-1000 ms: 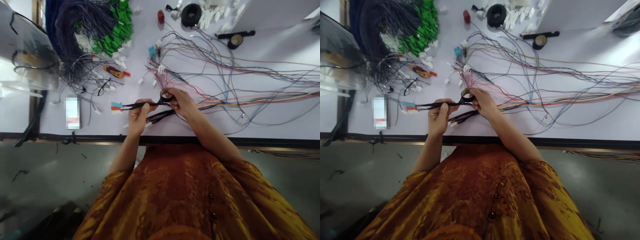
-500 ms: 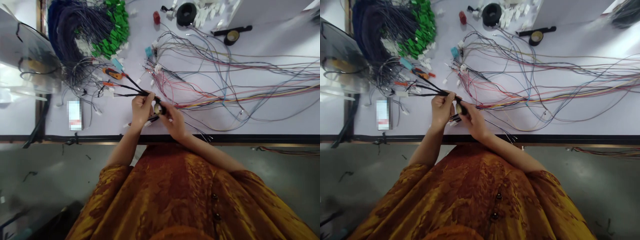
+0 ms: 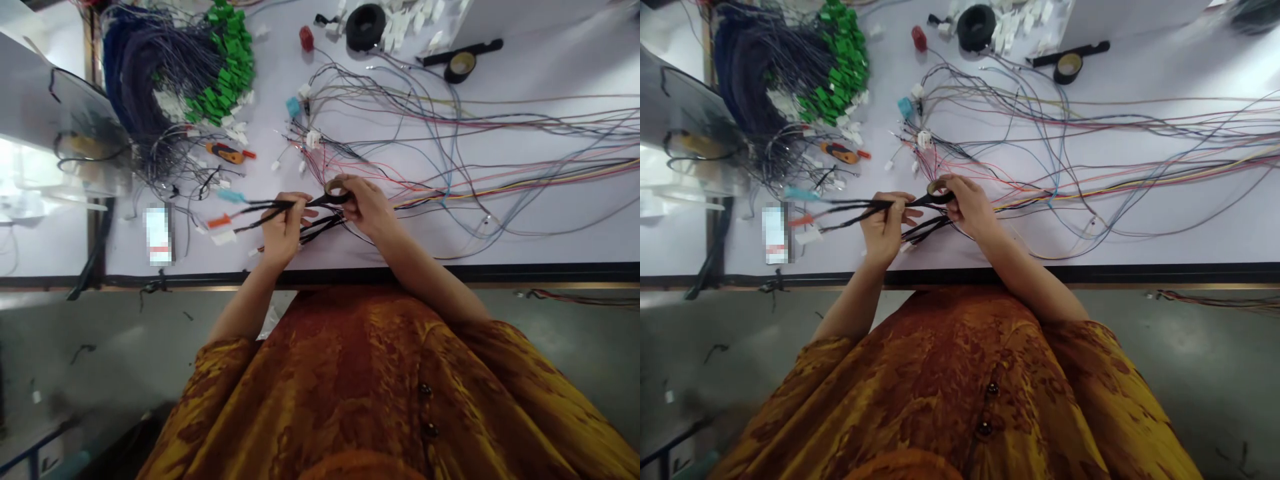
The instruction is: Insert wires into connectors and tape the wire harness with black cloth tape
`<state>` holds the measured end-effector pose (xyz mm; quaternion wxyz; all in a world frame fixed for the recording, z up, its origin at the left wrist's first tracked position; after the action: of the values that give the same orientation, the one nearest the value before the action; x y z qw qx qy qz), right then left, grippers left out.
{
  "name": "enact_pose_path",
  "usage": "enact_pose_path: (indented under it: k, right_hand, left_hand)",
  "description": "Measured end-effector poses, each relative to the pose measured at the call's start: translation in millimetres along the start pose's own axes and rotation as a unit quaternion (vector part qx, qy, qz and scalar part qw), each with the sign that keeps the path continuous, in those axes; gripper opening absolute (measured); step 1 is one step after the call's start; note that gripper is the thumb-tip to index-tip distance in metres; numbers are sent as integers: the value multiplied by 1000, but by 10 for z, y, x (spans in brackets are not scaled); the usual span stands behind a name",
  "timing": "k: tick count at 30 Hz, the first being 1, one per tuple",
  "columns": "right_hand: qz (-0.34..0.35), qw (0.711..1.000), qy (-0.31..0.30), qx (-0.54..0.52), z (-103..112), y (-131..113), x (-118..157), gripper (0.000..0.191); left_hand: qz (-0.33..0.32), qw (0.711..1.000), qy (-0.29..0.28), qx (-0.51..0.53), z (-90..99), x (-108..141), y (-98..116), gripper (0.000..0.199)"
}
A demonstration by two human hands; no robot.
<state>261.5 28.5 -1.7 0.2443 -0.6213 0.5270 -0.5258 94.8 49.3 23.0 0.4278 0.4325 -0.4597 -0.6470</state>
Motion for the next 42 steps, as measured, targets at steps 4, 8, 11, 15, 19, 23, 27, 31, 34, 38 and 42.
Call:
enact_pose_path:
  k: [4,8,11,15,19,23,27,31,34,38,42]
  right_hand:
    - [178,953,23,246,13,273,430,39]
    - [269,901,-31,340,-9,301,550,33]
    - [205,938,32,278,49,79,315,18]
    - [36,987,-45,153,-4,-82,-81,12]
    - [-2,1000,8,25,90,-19,-144,5]
    - [110,983,53,136,150,221,220,25]
    - [245,916,-9,316,62,430,532,44]
    - [255,914,29,316,188,257,375,21]
    - [145,960,-6,239,259,88,56,16]
    - [17,993,-59,99,268,91,-191,15]
    - [43,996,2,75,426,195,-135,25]
  left_hand:
    - [72,995,52,45,-44,-104,-90,44]
    - [95,992,30,80,-78,-116,-32,43]
    - [16,999,-45,17,-85,-55,72,37]
    - [-109,981,-128,-100,-81,26,102,28]
    - [-85,992,-60,-69,-15,19,-59,28]
    - [35,999,-8,16,-49,-67,-187,32]
    - [85,995,-1,56,-142,-153,-120,34]
    - [-5,998,-56,8,-180,-97,16,26]
    - [-160,966,-167,-117,-216,26,78,15]
    - [-197,959,-158,-131,-167,101,-53,12]
    - [-16,1000,-8,24,-99,43,-353,26]
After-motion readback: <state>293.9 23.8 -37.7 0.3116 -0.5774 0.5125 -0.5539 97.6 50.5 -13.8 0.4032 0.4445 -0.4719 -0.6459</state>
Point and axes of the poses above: each hand's wrist, its own x-axis away from the middle knuckle, its own z-axis out of the back of the hand, y = z × x, the point moved 3 cm from there along -x, towards the middle knuckle, and after that the axes turned 6 degrees about x, right-handed, at the moved point
